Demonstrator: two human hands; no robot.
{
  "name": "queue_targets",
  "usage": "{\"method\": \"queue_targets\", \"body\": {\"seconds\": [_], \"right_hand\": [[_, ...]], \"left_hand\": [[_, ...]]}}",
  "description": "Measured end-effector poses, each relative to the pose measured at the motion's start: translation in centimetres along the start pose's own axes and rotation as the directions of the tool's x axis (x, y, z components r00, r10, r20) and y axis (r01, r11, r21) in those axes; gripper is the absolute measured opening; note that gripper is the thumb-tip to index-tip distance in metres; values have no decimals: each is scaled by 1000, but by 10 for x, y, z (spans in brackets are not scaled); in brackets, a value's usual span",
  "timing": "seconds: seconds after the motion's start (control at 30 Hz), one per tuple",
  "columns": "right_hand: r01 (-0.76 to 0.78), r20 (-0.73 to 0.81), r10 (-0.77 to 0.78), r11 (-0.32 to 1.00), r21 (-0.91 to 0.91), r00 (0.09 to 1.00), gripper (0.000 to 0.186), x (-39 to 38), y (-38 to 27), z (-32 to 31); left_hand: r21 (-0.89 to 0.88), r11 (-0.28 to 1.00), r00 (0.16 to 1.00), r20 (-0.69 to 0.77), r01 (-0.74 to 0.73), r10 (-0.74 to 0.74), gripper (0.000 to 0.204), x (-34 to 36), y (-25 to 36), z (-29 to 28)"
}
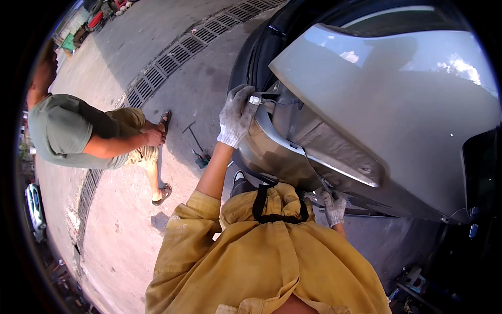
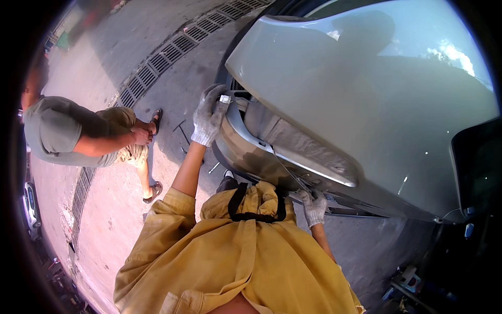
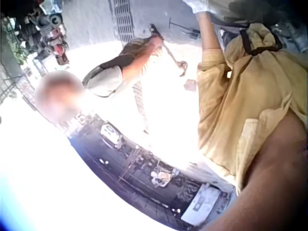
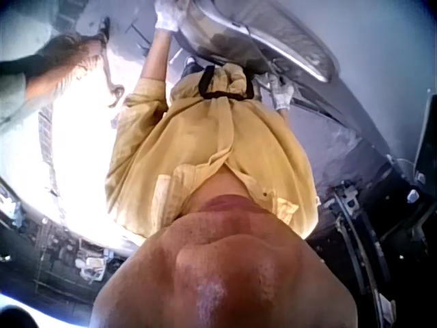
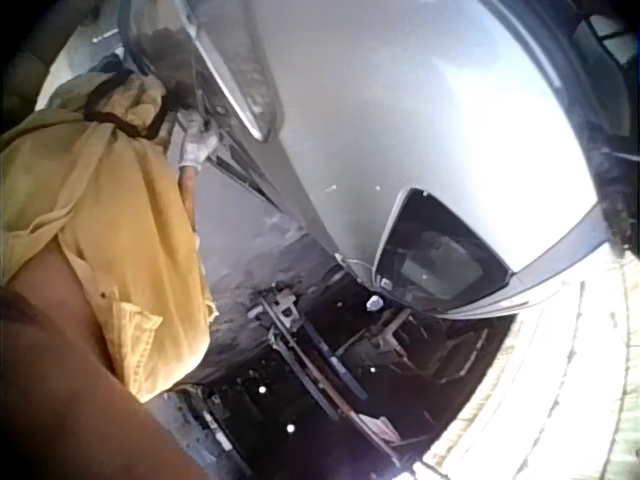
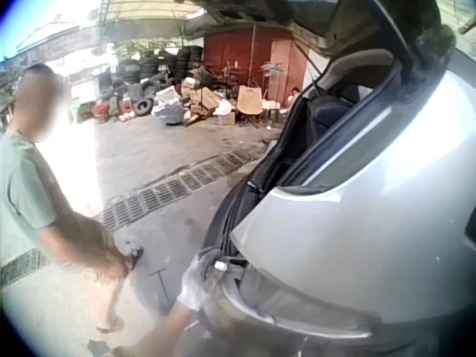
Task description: The person uses a cordless impact wrench to remove bolts from the rear bumper of a silver car. They then use a screwdriver to pry off plastic trim pieces and fasteners around the wheel arch and bumper edge. Finally, the person pulls the entire rear bumper assembly off the vehicle and hands it to a coworker.
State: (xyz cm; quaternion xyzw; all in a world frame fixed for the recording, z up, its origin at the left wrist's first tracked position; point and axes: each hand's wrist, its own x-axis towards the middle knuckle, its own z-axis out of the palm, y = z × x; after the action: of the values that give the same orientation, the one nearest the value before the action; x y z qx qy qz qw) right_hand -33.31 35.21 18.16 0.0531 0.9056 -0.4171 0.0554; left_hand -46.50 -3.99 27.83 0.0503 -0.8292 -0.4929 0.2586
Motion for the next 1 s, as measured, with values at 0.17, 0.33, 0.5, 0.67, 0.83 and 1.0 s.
{"method": "queue_targets", "body": {"seconds": [0.17, 0.33, 0.5, 0.67, 0.83, 1.0], "right_hand": [[-141, 34, 138, 986, 94, 990, 44, -2, 5, -5], [-173, -14, 175, 981, 90, 984, 42, -2, -23, -3], [-162, -29, 171, 968, 190, 985, 42, -2, -41, -1], [-189, -12, 193, 972, 139, 981, 37, -2, -26, -1], [-126, -77, 129, 991, 44, 989, 38, -5, -27, -2], [-61, -107, 55, 997, -49, 993, 41, -1, 0, 1]], "left_hand": [[-262, 877, 880, 374, 402, -292, 30, 35, -37, 11], [-196, 881, 758, 608, 430, -235, 39, 63, -46, 8], [-27, 987, 604, 788, -158, 118, 45, 91, -47, 6], [419, 902, 643, 721, -105, -260, 44, 91, -6, 26], [409, 912, 678, 680, -34, -279, 43, 85, 11, 19], [398, 917, 695, 664, -16, -276, 42, 84, 15, 14]]}}
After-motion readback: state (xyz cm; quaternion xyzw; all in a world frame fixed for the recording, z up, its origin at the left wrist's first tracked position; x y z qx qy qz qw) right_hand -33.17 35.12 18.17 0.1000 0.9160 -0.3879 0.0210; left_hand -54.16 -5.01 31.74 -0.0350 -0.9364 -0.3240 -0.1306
